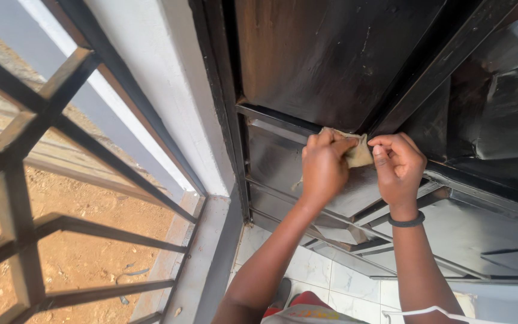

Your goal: The person cleans a black metal gate by wiping its various panels and frame with a cloth.

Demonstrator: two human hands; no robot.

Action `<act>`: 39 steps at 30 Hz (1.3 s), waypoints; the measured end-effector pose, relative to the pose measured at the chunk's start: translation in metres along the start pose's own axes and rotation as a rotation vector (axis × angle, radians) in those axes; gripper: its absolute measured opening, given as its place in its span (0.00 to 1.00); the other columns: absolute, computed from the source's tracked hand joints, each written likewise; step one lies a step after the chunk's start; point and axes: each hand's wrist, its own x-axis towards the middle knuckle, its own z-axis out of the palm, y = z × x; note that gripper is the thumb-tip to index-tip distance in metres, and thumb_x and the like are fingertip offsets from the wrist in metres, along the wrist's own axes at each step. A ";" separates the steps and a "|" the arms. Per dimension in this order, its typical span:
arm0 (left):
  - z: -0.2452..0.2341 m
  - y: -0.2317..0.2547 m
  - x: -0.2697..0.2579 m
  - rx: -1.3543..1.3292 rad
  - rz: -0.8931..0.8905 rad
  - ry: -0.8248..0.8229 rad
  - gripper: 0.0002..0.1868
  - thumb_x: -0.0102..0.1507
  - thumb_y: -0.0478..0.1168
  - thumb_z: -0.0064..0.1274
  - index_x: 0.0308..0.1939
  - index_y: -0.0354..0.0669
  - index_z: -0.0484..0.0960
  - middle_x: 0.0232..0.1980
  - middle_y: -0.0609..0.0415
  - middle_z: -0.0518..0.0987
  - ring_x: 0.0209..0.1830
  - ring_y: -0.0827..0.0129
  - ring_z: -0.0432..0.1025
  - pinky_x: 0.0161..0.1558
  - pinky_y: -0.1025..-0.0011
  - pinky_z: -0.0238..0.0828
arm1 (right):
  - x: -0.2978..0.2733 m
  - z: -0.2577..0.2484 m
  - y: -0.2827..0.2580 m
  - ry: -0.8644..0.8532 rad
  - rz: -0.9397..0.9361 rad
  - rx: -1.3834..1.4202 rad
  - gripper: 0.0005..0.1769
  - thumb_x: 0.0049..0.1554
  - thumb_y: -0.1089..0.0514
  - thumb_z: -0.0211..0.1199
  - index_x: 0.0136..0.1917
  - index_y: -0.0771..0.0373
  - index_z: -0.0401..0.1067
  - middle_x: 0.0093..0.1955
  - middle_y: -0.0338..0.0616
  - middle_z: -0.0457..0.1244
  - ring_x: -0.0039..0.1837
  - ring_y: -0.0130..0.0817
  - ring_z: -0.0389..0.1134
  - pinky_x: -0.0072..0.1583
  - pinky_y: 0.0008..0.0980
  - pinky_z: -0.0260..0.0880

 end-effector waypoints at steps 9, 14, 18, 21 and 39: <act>-0.009 -0.009 -0.012 -0.414 -0.118 0.431 0.17 0.60 0.32 0.51 0.53 0.35 0.82 0.54 0.45 0.75 0.57 0.57 0.71 0.62 0.60 0.67 | 0.000 -0.009 0.004 -0.066 -0.015 0.050 0.06 0.65 0.64 0.60 0.52 0.68 0.75 0.44 0.40 0.64 0.44 0.22 0.64 0.46 0.21 0.64; 0.021 0.034 -0.020 0.095 0.077 0.365 0.21 0.58 0.40 0.59 0.55 0.37 0.81 0.60 0.40 0.70 0.59 0.45 0.64 0.61 0.55 0.64 | 0.004 -0.014 0.006 -0.080 -0.096 0.010 0.08 0.62 0.65 0.59 0.53 0.70 0.74 0.46 0.43 0.65 0.46 0.26 0.66 0.49 0.24 0.67; 0.023 0.031 -0.020 0.254 0.179 0.372 0.24 0.56 0.38 0.58 0.57 0.40 0.81 0.61 0.42 0.72 0.59 0.48 0.66 0.61 0.54 0.65 | 0.006 -0.016 -0.002 -0.067 -0.148 -0.093 0.07 0.62 0.61 0.61 0.51 0.67 0.75 0.42 0.45 0.64 0.44 0.32 0.66 0.48 0.30 0.65; 0.026 0.023 -0.011 0.257 0.104 0.317 0.21 0.52 0.37 0.58 0.51 0.41 0.80 0.56 0.43 0.73 0.53 0.48 0.65 0.56 0.54 0.64 | 0.010 -0.016 -0.001 -0.078 -0.134 -0.108 0.07 0.59 0.61 0.61 0.49 0.66 0.76 0.40 0.44 0.64 0.42 0.34 0.66 0.47 0.31 0.66; -0.087 -0.076 0.028 0.746 0.592 0.399 0.20 0.59 0.38 0.59 0.55 0.58 0.83 0.52 0.57 0.77 0.48 0.62 0.71 0.44 0.62 0.64 | 0.003 -0.007 -0.003 -0.041 -0.094 -0.188 0.04 0.60 0.65 0.63 0.50 0.65 0.77 0.39 0.42 0.62 0.42 0.29 0.64 0.47 0.28 0.62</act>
